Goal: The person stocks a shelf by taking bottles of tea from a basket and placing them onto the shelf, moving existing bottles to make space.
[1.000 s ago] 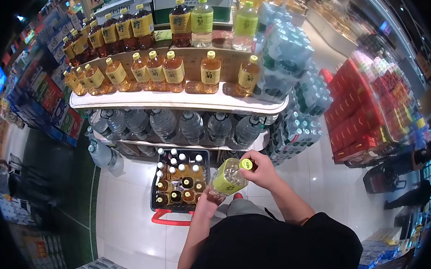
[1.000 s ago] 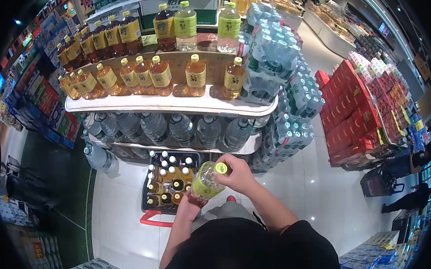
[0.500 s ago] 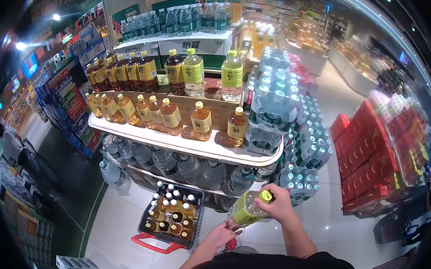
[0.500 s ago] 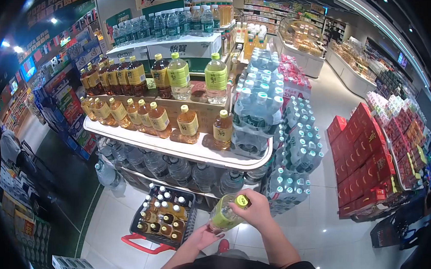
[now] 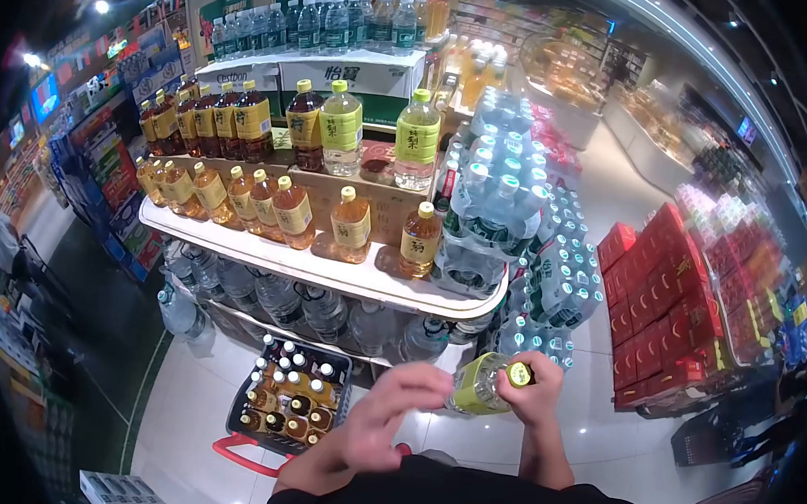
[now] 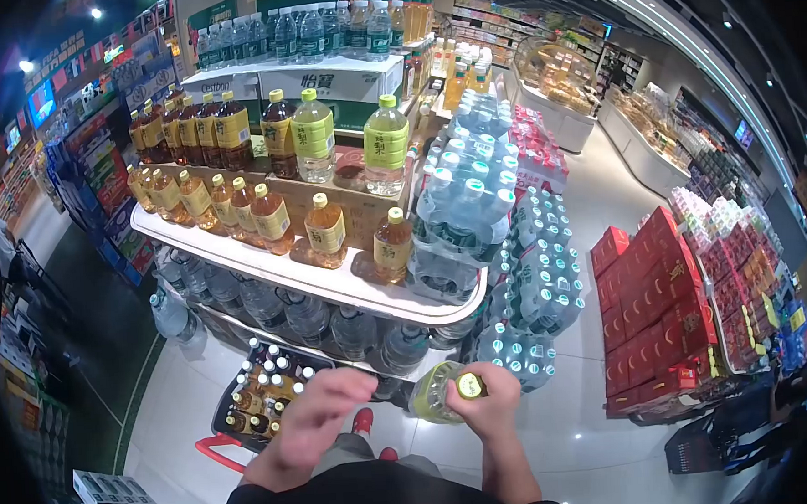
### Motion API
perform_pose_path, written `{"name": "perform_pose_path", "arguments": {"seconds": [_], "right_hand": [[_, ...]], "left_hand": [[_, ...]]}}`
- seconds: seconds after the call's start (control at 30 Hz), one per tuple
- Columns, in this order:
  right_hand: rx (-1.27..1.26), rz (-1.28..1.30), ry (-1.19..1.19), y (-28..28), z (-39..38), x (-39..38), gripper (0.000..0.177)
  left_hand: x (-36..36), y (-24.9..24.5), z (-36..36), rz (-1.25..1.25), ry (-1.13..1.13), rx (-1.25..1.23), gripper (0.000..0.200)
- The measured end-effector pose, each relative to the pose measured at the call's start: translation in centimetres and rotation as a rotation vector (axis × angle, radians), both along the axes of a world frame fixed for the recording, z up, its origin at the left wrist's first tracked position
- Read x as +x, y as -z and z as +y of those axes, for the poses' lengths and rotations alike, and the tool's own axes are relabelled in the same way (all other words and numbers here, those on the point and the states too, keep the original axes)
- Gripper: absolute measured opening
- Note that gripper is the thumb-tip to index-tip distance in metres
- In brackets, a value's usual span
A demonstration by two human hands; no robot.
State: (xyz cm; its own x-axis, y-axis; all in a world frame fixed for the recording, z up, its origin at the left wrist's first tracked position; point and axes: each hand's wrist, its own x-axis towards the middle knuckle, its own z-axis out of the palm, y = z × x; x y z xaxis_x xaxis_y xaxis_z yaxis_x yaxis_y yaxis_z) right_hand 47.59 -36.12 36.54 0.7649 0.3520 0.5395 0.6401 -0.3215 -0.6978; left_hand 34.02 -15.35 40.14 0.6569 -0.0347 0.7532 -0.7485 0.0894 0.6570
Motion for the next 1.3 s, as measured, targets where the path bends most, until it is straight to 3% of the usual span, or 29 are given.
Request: {"name": "perform_pose_path", "arguments": {"seconds": [0.07,0.13,0.2,0.3,0.5,0.73,0.97,1.07,1.17,1.23,1.3], "right_hand": [[-0.013,-0.037,-0.001,-0.1,1.0,0.5,0.021],[-0.021,-0.061,-0.001,-0.3,2.3,1.2,0.022],[-0.028,-0.062,0.005,-0.4,3.7,1.6,0.022],[-0.046,-0.104,-0.014,-0.9,6.4,2.5,0.022],[-0.037,-0.104,-0.071,-1.6,12.5,4.5,0.020],[0.011,-0.058,-0.128,-2.4,19.0,5.9,0.021],[0.006,-0.074,-0.189,-4.7,22.7,7.9,0.022],[-0.035,-0.104,-0.267,-6.6,23.8,9.4,0.021],[-0.084,-0.151,-0.346,-9.4,25.0,11.0,0.021],[-0.126,-0.197,-0.374,-11.5,25.9,12.2,0.021],[-0.158,-0.177,-0.399,-13.6,26.7,13.2,0.021]], "left_hand": [[-0.4,-2.6,-0.4,-0.317,0.162,-0.113,0.060],[-1.7,-3.8,0.1,-0.358,0.263,-0.253,0.059],[-0.6,-2.8,2.3,-0.497,0.454,-0.135,0.076],[-0.1,-3.4,4.7,-0.525,0.527,-0.128,0.070],[0.4,-4.1,10.3,-0.493,0.483,-0.140,0.050],[2.0,-3.0,16.3,-0.596,0.484,-0.089,0.055],[1.3,-4.4,19.3,-0.412,0.476,-0.212,0.061],[2.7,-3.5,18.6,-0.459,0.236,-0.306,0.062],[5.6,-0.3,19.7,-0.248,0.008,-0.253,0.082],[8.2,1.5,19.5,0.166,-0.152,-0.350,0.079],[11.2,4.9,19.1,0.416,-0.220,-0.491,0.061]]}}
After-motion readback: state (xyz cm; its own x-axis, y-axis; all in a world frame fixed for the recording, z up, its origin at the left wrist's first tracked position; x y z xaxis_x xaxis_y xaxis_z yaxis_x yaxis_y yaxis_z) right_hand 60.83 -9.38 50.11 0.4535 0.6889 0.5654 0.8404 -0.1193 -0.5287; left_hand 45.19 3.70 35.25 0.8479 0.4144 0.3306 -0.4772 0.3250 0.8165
